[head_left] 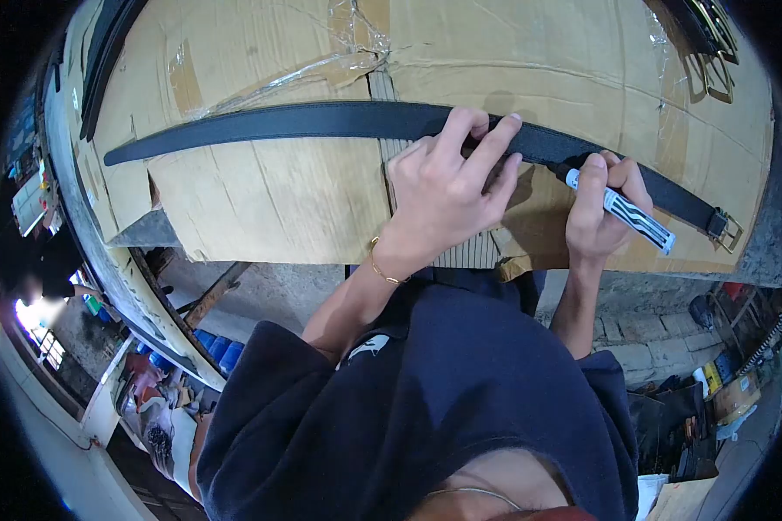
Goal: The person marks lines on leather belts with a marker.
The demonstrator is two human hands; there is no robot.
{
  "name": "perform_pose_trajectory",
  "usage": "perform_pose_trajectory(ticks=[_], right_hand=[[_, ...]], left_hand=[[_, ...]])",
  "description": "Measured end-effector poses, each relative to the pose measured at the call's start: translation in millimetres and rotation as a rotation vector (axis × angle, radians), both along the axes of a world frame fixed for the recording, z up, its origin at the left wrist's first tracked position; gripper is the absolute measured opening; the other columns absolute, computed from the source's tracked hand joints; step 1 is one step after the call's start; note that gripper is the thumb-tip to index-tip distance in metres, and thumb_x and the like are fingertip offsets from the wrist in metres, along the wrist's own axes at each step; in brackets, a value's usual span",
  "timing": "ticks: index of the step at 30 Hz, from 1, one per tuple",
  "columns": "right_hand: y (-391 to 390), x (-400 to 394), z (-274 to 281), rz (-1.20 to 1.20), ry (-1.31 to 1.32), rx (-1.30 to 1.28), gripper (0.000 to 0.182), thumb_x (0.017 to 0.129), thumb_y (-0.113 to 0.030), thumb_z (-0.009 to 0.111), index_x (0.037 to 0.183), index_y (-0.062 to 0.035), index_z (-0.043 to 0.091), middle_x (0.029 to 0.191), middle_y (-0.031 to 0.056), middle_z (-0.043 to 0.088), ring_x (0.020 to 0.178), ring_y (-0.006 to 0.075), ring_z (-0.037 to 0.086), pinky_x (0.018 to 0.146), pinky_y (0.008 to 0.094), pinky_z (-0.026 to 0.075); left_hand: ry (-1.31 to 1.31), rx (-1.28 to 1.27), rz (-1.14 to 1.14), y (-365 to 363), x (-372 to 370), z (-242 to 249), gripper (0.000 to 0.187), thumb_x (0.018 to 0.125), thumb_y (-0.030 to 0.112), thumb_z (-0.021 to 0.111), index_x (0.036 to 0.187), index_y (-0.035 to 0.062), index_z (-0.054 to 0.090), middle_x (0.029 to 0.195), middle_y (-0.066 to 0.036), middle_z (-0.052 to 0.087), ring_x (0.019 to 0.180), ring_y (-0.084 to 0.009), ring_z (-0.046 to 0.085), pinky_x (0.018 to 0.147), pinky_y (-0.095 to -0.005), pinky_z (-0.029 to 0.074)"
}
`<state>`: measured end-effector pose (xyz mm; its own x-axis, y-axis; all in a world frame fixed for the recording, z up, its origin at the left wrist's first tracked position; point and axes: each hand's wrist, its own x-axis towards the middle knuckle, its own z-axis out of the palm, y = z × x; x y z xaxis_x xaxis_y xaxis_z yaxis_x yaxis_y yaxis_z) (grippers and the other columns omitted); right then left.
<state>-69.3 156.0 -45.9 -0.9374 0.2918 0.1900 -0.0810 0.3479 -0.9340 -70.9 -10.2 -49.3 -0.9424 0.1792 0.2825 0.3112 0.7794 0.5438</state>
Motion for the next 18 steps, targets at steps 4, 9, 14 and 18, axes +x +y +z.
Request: perform_pose_trajectory(ticks=[4, 9, 14, 18], right_hand=[[-1.7, -0.8, 3.9, 0.012, -0.026, 0.103, 0.032, 0.083, 0.002, 0.060, 0.061, -0.0039, 0.038, 0.051, 0.0041, 0.046, 0.048, 0.0098, 0.041, 0.047, 0.0250, 0.033], [4.2, 3.7, -6.0, -0.073, -0.008, -0.075, 0.035, 0.086, -0.001, 0.061, 0.062, -0.0037, 0.036, 0.052, 0.0033, 0.044, 0.050, 0.0092, 0.037, 0.047, 0.0266, 0.032], [-1.2, 1.6, 3.0, -0.016, -0.041, -0.032, 0.035, 0.086, -0.001, 0.060, 0.062, -0.0035, 0.035, 0.053, 0.0033, 0.043, 0.051, 0.0085, 0.037, 0.046, 0.0271, 0.031], [-1.3, 0.4, 3.4, 0.034, 0.005, 0.055, 0.034, 0.086, 0.000, 0.060, 0.062, -0.0031, 0.036, 0.053, 0.0039, 0.043, 0.051, 0.0088, 0.038, 0.047, 0.0274, 0.032]], left_hand=[[-0.002, 0.015, -0.001, 0.0, 0.5, -2.7, 0.036, 0.071, 0.019, 0.075, 0.106, 0.0141, 0.070, 0.088, -0.001, 0.056, 0.048, -0.0154, 0.052, 0.046, -0.0277, 0.043], [-0.028, 0.029, -0.004, 0.0, 0.2, 2.5, 0.042, 0.069, 0.013, 0.078, 0.110, 0.0136, 0.069, 0.085, -0.002, 0.055, 0.056, -0.0139, 0.054, 0.049, -0.0262, 0.043], [-0.027, 0.029, -0.006, 0.0, 0.3, 3.2, 0.041, 0.069, 0.013, 0.078, 0.109, 0.0139, 0.069, 0.085, -0.002, 0.056, 0.056, -0.0140, 0.054, 0.049, -0.0262, 0.043], [-0.022, 0.028, -0.008, -0.5, 0.4, 1.2, 0.041, 0.069, 0.014, 0.078, 0.110, 0.0139, 0.069, 0.085, -0.002, 0.055, 0.056, -0.0138, 0.054, 0.049, -0.0261, 0.042]])
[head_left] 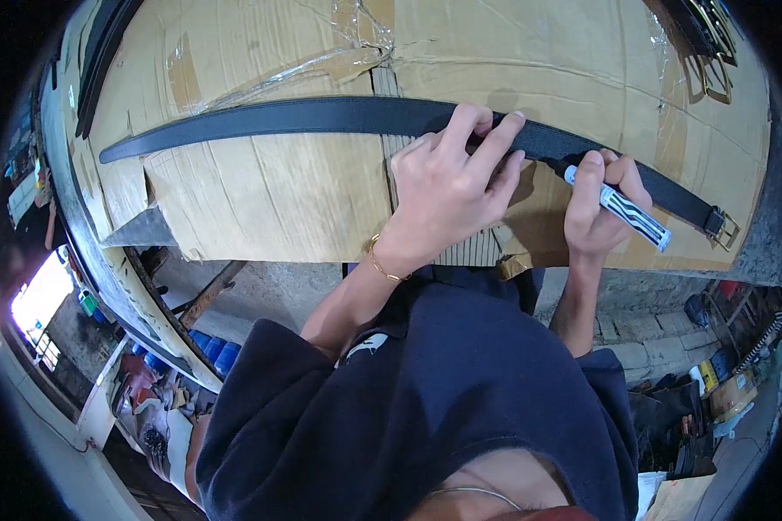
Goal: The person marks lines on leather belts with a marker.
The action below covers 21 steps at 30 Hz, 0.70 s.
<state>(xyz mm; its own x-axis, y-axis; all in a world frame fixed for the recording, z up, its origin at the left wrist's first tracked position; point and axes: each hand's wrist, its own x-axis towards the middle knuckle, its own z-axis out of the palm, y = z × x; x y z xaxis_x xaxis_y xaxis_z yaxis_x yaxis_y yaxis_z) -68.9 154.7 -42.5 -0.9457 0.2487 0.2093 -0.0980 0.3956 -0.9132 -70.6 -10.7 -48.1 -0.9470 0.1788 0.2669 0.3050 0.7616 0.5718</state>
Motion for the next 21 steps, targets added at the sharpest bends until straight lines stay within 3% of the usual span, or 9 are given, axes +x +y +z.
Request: perform_pose_trajectory(ticks=[5, 14, 21], right_hand=[[4, 3, -11, -0.125, 0.082, -0.118, 0.034, 0.085, 0.002, 0.059, 0.062, -0.0031, 0.035, 0.052, 0.0035, 0.042, 0.050, 0.0094, 0.037, 0.047, 0.0278, 0.033], [3, 0, -3, 0.016, -0.001, 0.083, 0.033, 0.085, 0.003, 0.058, 0.062, -0.0040, 0.035, 0.052, 0.0035, 0.043, 0.050, 0.0091, 0.038, 0.048, 0.0265, 0.033], [4, 1, -5, -0.076, 0.033, -0.109, 0.032, 0.085, 0.002, 0.059, 0.062, -0.0040, 0.037, 0.053, 0.0037, 0.045, 0.051, 0.0088, 0.040, 0.048, 0.0258, 0.032]], left_hand=[[-0.001, -0.009, 0.003, 0, 1, 2, 0.042, 0.069, 0.013, 0.078, 0.109, 0.0140, 0.069, 0.085, -0.002, 0.055, 0.055, -0.0137, 0.052, 0.048, -0.0261, 0.041], [-0.007, -0.003, 0.006, 1, 0, 1, 0.043, 0.068, 0.013, 0.078, 0.110, 0.0146, 0.070, 0.085, -0.001, 0.055, 0.054, -0.0137, 0.051, 0.047, -0.0265, 0.041], [-0.010, -0.009, 0.008, 0, 0, 1, 0.043, 0.068, 0.013, 0.078, 0.110, 0.0149, 0.070, 0.084, -0.001, 0.055, 0.053, -0.0133, 0.050, 0.047, -0.0271, 0.040]])
